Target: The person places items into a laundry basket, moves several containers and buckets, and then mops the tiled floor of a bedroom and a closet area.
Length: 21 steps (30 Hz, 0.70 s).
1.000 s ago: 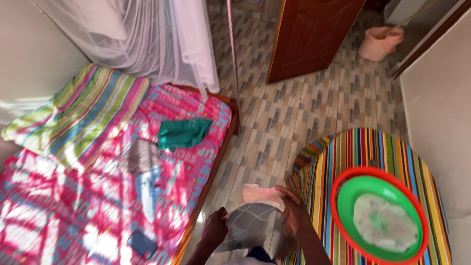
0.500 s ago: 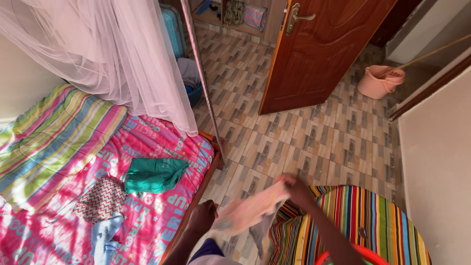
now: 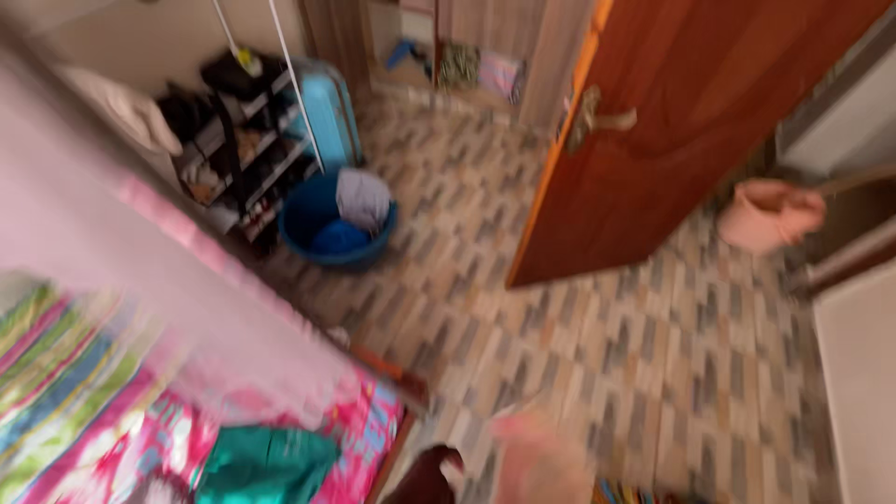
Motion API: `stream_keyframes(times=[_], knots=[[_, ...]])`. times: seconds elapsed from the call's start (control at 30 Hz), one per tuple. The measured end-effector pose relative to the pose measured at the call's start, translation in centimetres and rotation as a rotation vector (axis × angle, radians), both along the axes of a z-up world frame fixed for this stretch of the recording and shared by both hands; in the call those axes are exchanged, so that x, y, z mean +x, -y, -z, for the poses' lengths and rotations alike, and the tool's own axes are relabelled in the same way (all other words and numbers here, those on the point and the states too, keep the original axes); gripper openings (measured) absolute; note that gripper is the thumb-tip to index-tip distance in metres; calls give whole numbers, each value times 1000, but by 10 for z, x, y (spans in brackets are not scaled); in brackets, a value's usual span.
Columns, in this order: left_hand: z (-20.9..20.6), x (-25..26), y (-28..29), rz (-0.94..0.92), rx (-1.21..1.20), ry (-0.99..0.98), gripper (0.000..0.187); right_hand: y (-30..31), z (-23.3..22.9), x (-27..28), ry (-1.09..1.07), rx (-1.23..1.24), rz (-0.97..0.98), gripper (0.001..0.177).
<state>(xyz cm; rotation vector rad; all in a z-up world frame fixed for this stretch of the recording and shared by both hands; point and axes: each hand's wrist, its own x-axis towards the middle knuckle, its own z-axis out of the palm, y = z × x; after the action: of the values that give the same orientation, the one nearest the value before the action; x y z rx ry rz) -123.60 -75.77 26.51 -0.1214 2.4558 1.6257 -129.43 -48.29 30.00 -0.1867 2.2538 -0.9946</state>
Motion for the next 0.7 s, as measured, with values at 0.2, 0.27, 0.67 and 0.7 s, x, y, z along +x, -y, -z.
stream_keyframes(times=[0.2,0.27,0.67,0.7], knots=[[7,-143,-51,90,-12,-233,38,22,17,-100,121,-104,-78,35],[4,-163,-66,161,-36,-156,40,5,23,-133,121,-141,-97,36],[-88,-340,-36,-333,181,22,85,102,-119,-406,298,-579,-430,39],[-93,-355,-30,-389,132,25,82,118,-132,-426,312,-618,-462,40]])
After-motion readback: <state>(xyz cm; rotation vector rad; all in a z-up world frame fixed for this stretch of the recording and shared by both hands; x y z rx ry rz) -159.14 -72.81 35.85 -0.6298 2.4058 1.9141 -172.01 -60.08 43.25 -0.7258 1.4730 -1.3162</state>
